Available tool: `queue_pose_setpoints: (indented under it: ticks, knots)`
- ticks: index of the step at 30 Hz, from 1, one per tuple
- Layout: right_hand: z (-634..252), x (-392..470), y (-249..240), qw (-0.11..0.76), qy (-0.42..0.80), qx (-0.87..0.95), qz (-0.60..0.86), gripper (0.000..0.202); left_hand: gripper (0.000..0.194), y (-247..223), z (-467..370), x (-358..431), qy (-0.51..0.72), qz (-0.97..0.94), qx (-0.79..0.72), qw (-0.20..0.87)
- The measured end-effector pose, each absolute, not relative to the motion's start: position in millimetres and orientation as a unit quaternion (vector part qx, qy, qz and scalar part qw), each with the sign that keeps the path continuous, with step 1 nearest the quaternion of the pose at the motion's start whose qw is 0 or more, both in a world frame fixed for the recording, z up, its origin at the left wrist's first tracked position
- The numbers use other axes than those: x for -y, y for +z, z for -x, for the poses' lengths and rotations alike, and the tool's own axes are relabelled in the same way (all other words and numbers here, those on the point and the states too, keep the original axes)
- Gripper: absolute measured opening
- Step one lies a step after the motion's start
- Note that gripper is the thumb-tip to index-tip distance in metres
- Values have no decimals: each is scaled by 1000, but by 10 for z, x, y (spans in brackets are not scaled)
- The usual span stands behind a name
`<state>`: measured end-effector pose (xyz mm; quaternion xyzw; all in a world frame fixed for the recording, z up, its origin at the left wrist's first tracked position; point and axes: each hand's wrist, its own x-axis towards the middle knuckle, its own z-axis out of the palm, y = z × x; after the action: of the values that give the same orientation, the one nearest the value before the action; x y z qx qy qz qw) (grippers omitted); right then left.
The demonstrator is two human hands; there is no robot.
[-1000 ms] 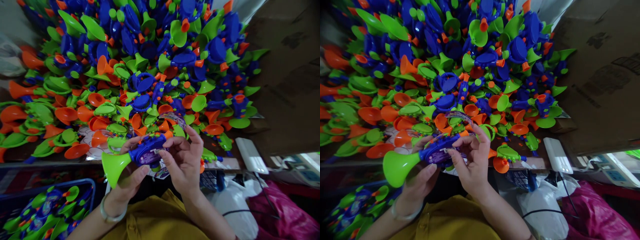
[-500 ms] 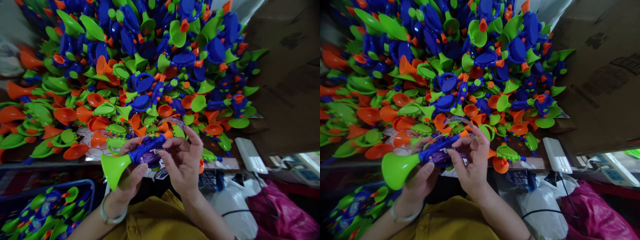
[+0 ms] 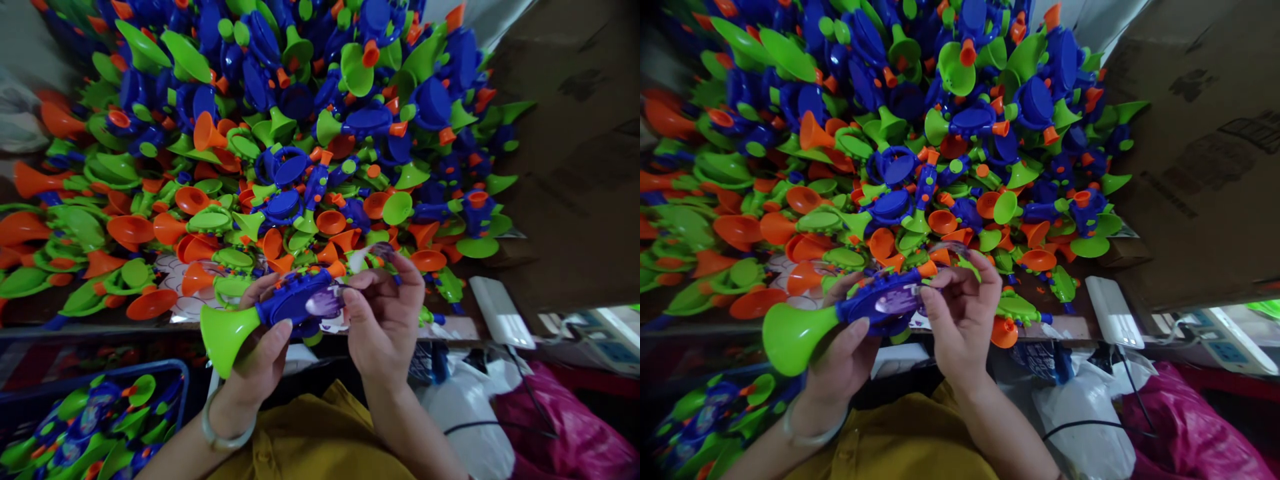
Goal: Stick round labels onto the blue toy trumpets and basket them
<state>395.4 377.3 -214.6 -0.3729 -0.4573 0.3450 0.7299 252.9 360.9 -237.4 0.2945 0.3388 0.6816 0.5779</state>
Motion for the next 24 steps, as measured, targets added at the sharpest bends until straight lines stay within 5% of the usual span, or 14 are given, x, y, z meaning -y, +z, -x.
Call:
queue_pose_setpoints:
  ticks: [7,24]
  knots:
    - [-3920,-3733,-2162,696,331,525,361,66,69,-2401,-2486,-3560,657,-304,-327,607]
    - [-3901,-3722,-2153,673,279,577,369,70,64,-2366,-2494,-3568,649,-323,-319,611]
